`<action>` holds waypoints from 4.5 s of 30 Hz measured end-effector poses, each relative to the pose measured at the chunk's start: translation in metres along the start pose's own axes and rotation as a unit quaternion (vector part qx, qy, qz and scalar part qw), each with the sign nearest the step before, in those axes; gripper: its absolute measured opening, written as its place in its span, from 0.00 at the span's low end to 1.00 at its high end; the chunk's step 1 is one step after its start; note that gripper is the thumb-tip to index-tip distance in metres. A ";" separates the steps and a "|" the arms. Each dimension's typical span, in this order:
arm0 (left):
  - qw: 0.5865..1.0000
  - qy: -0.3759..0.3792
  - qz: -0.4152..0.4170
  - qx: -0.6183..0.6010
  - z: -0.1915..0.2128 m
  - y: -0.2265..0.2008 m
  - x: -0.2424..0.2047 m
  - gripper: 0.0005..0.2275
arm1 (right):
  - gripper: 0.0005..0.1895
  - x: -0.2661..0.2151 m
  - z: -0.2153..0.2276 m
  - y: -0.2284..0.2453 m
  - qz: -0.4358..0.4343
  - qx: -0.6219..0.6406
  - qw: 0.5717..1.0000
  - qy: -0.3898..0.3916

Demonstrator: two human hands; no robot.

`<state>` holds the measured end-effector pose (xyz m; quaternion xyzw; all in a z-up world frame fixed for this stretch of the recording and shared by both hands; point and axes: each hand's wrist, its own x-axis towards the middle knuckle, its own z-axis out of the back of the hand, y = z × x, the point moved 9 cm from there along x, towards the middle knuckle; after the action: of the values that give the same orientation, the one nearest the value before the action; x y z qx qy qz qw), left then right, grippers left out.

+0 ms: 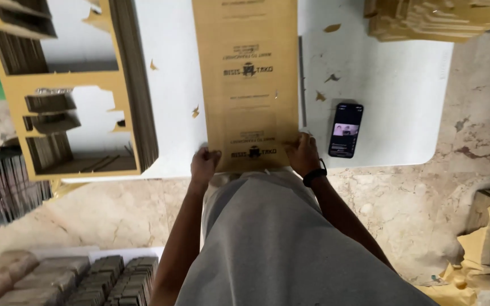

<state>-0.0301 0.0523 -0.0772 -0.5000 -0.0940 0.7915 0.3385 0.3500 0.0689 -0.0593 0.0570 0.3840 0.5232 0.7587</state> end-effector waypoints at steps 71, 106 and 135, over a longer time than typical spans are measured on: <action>0.964 0.230 -0.076 0.112 0.027 -0.105 0.003 0.18 | 0.31 -0.001 -0.080 0.217 -0.176 0.087 0.926 0.324; 0.965 0.212 -0.030 0.153 0.001 -0.092 0.017 0.15 | 0.11 0.008 -0.087 0.187 -0.109 -0.086 0.937 0.320; 0.977 0.087 -0.004 0.197 0.015 -0.069 -0.045 0.16 | 0.16 -0.006 -0.069 0.182 -0.011 -0.056 0.912 0.407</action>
<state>-0.0005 0.0786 -0.0033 -0.4902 0.0918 0.7467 0.4402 0.1683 0.1234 -0.0159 -0.2079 0.6303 0.5131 0.5443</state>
